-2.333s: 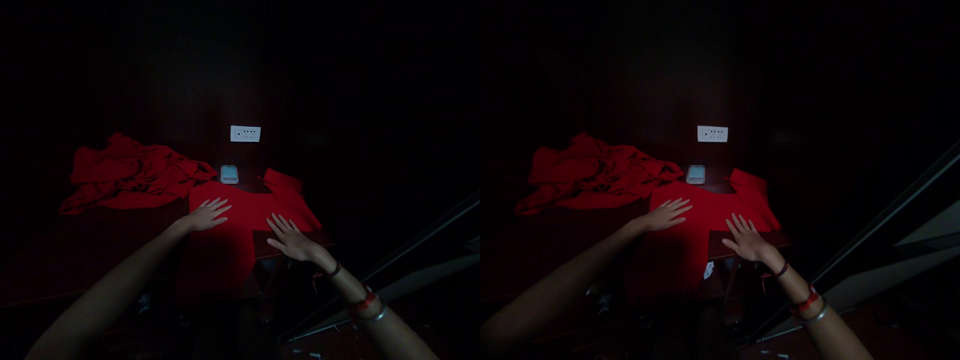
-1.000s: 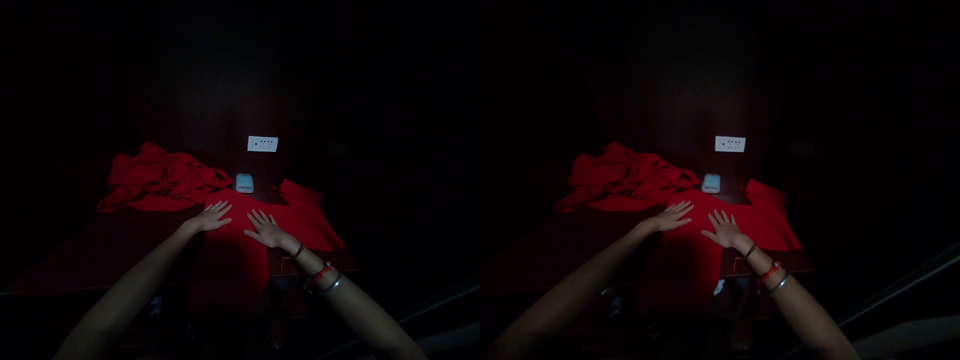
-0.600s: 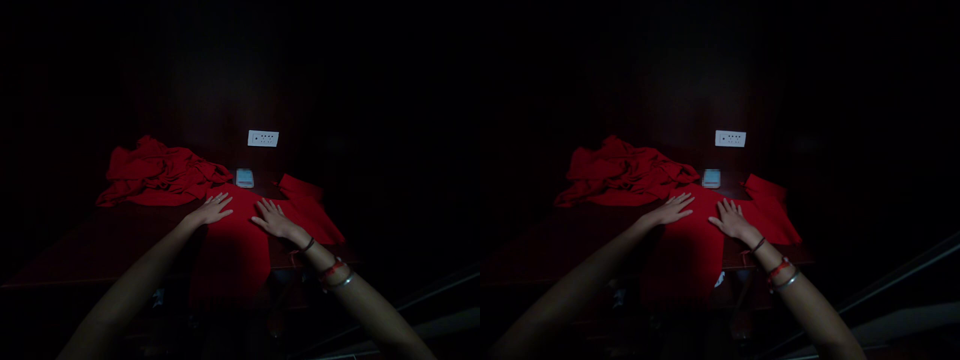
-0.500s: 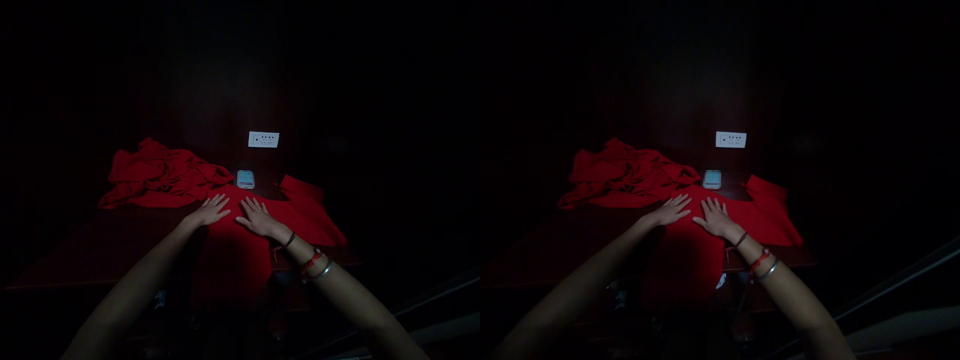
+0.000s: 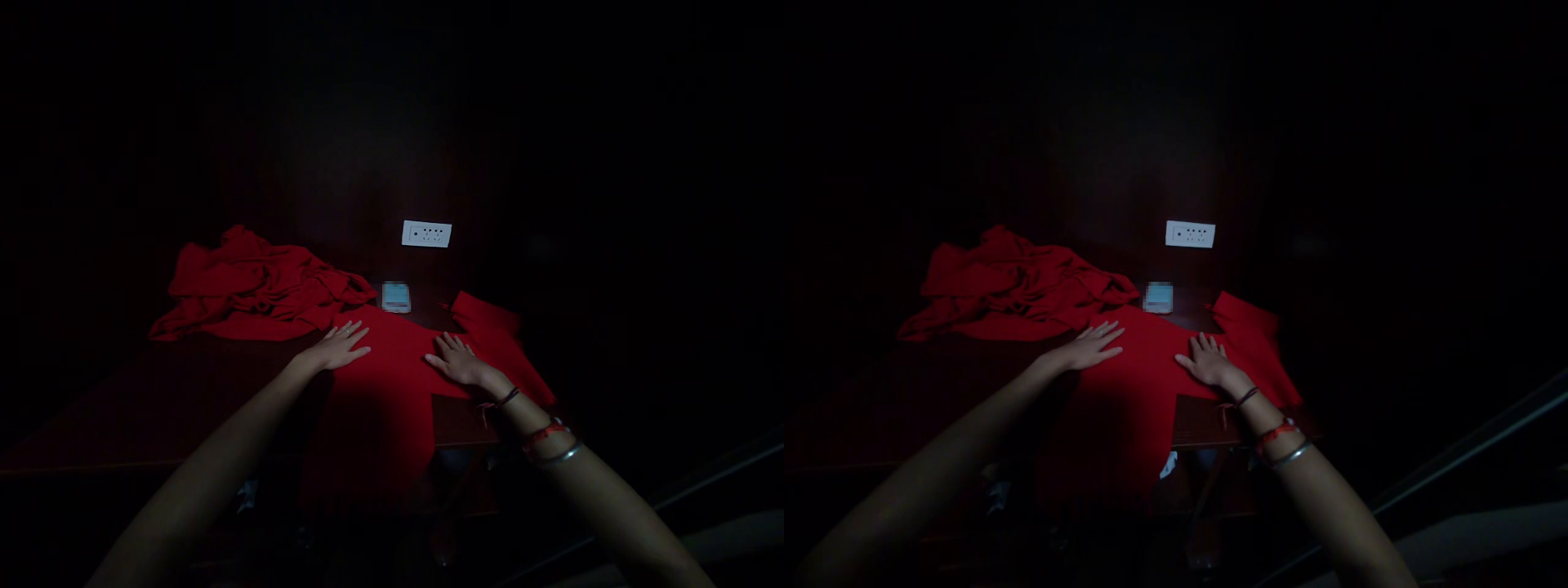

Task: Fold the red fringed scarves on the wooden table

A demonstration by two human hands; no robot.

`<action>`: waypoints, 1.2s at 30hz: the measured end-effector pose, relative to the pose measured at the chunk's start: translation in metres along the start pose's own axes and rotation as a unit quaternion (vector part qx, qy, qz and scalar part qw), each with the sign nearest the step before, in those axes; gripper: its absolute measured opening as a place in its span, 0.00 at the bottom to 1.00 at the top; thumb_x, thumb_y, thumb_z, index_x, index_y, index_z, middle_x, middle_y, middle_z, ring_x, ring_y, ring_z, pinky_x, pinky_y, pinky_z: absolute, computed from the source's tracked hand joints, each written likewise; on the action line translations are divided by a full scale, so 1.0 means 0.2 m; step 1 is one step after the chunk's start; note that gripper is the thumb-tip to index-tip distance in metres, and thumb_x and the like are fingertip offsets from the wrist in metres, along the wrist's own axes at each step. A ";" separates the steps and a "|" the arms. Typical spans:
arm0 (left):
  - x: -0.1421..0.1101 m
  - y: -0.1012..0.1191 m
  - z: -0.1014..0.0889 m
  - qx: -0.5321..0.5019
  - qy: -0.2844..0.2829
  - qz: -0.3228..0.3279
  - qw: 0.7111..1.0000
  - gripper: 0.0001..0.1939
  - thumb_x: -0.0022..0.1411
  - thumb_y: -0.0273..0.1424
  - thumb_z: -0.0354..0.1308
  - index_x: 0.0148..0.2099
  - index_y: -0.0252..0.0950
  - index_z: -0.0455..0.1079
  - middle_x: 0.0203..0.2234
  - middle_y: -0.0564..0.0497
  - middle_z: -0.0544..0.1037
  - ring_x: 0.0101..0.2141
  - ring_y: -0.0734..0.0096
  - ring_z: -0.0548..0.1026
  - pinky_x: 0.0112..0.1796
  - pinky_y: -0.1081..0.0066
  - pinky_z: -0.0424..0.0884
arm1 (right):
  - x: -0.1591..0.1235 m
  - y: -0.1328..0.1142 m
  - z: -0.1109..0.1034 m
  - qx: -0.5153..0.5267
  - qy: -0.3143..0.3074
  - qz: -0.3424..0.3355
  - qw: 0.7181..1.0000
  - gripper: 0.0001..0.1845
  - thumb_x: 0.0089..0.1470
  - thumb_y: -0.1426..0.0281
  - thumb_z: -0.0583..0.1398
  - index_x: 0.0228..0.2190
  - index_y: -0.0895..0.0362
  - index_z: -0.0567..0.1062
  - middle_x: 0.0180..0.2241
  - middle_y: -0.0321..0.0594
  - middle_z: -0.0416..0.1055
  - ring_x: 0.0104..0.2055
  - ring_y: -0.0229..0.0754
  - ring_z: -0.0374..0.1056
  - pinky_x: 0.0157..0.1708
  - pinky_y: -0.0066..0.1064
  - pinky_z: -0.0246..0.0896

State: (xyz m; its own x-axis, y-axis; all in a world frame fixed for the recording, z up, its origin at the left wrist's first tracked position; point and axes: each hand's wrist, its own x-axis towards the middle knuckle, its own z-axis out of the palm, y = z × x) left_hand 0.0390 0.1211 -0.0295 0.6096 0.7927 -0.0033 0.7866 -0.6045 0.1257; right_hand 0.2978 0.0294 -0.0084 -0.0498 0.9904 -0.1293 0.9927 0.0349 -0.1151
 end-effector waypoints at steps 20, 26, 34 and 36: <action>-0.01 0.01 0.00 0.005 -0.002 -0.010 1.000 0.33 0.56 0.51 0.31 0.59 0.40 0.39 0.58 0.48 0.39 0.56 0.63 0.36 0.51 0.56 0.36 | -0.04 0.04 0.00 0.007 0.002 0.023 1.000 0.44 0.43 0.43 0.35 0.56 0.57 0.42 0.58 0.45 0.32 0.58 0.54 0.27 0.53 0.44 0.28; -0.03 0.02 -0.01 0.008 0.022 0.027 0.999 0.31 0.56 0.49 0.32 0.59 0.42 0.39 0.58 0.51 0.37 0.56 0.64 0.34 0.51 0.56 0.35 | 0.04 -0.24 -0.03 0.037 0.038 -0.096 0.994 0.43 0.43 0.43 0.34 0.56 0.53 0.39 0.58 0.40 0.29 0.58 0.54 0.23 0.52 0.46 0.25; -0.03 0.03 -0.03 -0.007 -0.055 0.031 0.998 0.31 0.57 0.49 0.31 0.59 0.42 0.38 0.57 0.51 0.37 0.56 0.65 0.35 0.51 0.56 0.37 | 0.08 0.02 0.08 -0.016 -0.010 -0.018 1.000 0.43 0.44 0.44 0.32 0.56 0.55 0.39 0.58 0.41 0.30 0.58 0.50 0.25 0.53 0.45 0.25; -0.03 0.03 -0.03 -0.004 -0.049 0.023 0.999 0.30 0.57 0.49 0.32 0.59 0.42 0.38 0.57 0.51 0.38 0.56 0.65 0.36 0.51 0.56 0.37 | 0.06 0.10 0.05 -0.027 -0.021 0.020 0.999 0.43 0.45 0.44 0.33 0.56 0.59 0.40 0.58 0.43 0.31 0.58 0.50 0.26 0.53 0.44 0.27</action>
State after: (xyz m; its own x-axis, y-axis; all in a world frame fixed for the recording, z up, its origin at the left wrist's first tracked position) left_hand 0.0399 0.1128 -0.0229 0.6515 0.7526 -0.0952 0.7575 -0.6386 0.1358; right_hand 0.3163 0.0409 -0.0212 -0.0139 0.9846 -0.1742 0.9984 0.0043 -0.0557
